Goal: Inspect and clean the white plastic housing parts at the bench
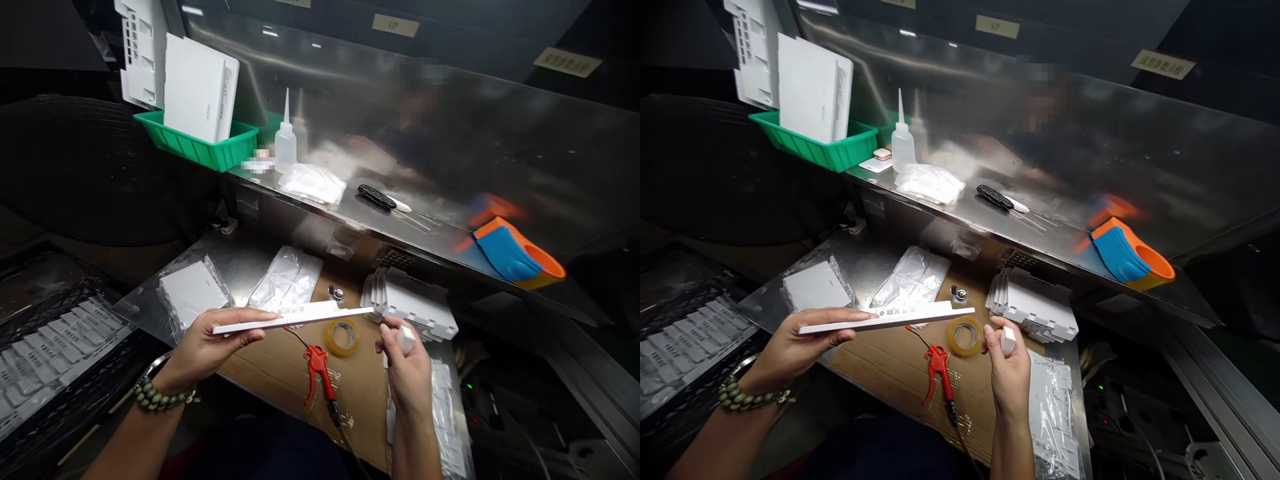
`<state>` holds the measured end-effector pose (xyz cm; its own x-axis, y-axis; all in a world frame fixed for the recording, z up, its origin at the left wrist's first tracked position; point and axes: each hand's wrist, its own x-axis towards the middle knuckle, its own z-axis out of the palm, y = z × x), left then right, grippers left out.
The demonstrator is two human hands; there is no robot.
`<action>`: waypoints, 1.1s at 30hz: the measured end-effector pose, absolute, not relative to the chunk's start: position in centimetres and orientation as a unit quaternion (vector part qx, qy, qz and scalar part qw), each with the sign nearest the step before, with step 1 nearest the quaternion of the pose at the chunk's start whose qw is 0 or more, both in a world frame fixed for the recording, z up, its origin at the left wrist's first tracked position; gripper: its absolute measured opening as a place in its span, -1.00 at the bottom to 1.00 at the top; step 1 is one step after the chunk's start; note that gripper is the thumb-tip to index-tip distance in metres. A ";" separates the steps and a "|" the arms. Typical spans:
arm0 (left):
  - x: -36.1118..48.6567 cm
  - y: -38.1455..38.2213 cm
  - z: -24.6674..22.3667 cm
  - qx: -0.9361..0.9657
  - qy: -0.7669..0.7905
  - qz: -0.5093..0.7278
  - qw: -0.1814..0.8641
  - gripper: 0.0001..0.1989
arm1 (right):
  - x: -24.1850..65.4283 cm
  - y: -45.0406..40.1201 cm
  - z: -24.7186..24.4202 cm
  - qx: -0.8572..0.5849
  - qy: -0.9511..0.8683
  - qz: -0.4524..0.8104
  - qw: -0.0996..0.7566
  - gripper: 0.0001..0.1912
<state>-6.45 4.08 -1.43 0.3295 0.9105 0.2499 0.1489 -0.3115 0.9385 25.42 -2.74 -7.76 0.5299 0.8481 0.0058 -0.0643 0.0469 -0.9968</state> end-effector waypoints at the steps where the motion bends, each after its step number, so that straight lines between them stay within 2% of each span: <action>1: -6.3 4.2 -1.3 0.692 0.377 0.427 0.443 -0.78 | 25.1 -2.6 -7.5 -0.563 -0.327 0.390 0.651 -0.51; 5: -6.0 4.6 -0.9 0.696 0.347 0.409 0.478 -0.78 | 23.9 -1.8 -6.6 -0.466 -0.336 0.497 0.650 -0.48; 9: -5.8 4.5 -1.0 0.704 0.311 0.406 0.493 -0.81 | 23.6 -1.3 -6.8 -0.464 -0.346 0.470 0.666 -0.57; 10: -5.6 4.3 -1.2 0.702 0.305 0.416 0.491 -0.75 | 23.6 -1.3 -6.9 -0.465 -0.349 0.460 0.671 -0.56; 12: -4.9 3.8 -1.6 0.652 0.302 0.490 0.493 -0.46 | 23.7 -1.5 -7.2 -0.467 -0.360 0.433 0.681 -0.51; 14: -4.1 3.5 -2.1 0.501 0.311 0.608 0.532 -0.18 | 23.8 -1.9 -7.4 -0.471 -0.373 0.398 0.694 -0.50; 15: -3.7 3.4 -2.4 0.397 0.311 0.648 0.571 -0.12 | 23.9 -2.1 -7.4 -0.466 -0.377 0.383 0.703 -0.51; 16: -3.3 3.5 -2.6 0.295 0.306 0.658 0.622 -0.12 | 23.9 -2.2 -7.5 -0.455 -0.381 0.372 0.714 -0.52; 18: -2.9 4.1 -3.0 0.155 0.280 0.588 0.742 -0.22 | 24.1 -2.4 -7.6 -0.423 -0.394 0.374 0.726 -0.53; 20: -2.7 4.9 -3.4 0.109 0.243 0.478 0.837 -0.28 | 24.5 -2.5 -7.5 -0.409 -0.406 0.384 0.722 -0.55; 22: -2.6 5.6 -3.5 0.096 0.220 0.403 0.883 -0.28 | 25.2 -2.5 -7.2 -0.431 -0.410 0.383 0.706 -0.56; 25: -2.3 5.9 -2.9 0.077 0.224 0.384 0.892 -0.19 | 26.7 -2.3 -6.1 -0.504 -0.379 0.356 0.690 -0.62; 29: -1.5 5.2 -0.7 0.081 0.253 0.426 0.865 -0.18 | 26.8 -2.5 -4.7 -0.566 -0.337 0.354 0.664 -0.46; 33: -0.8 4.5 0.8 0.111 0.278 0.467 0.832 -0.19 | 22.3 -3.5 -3.5 -0.624 -0.428 0.331 0.564 -0.64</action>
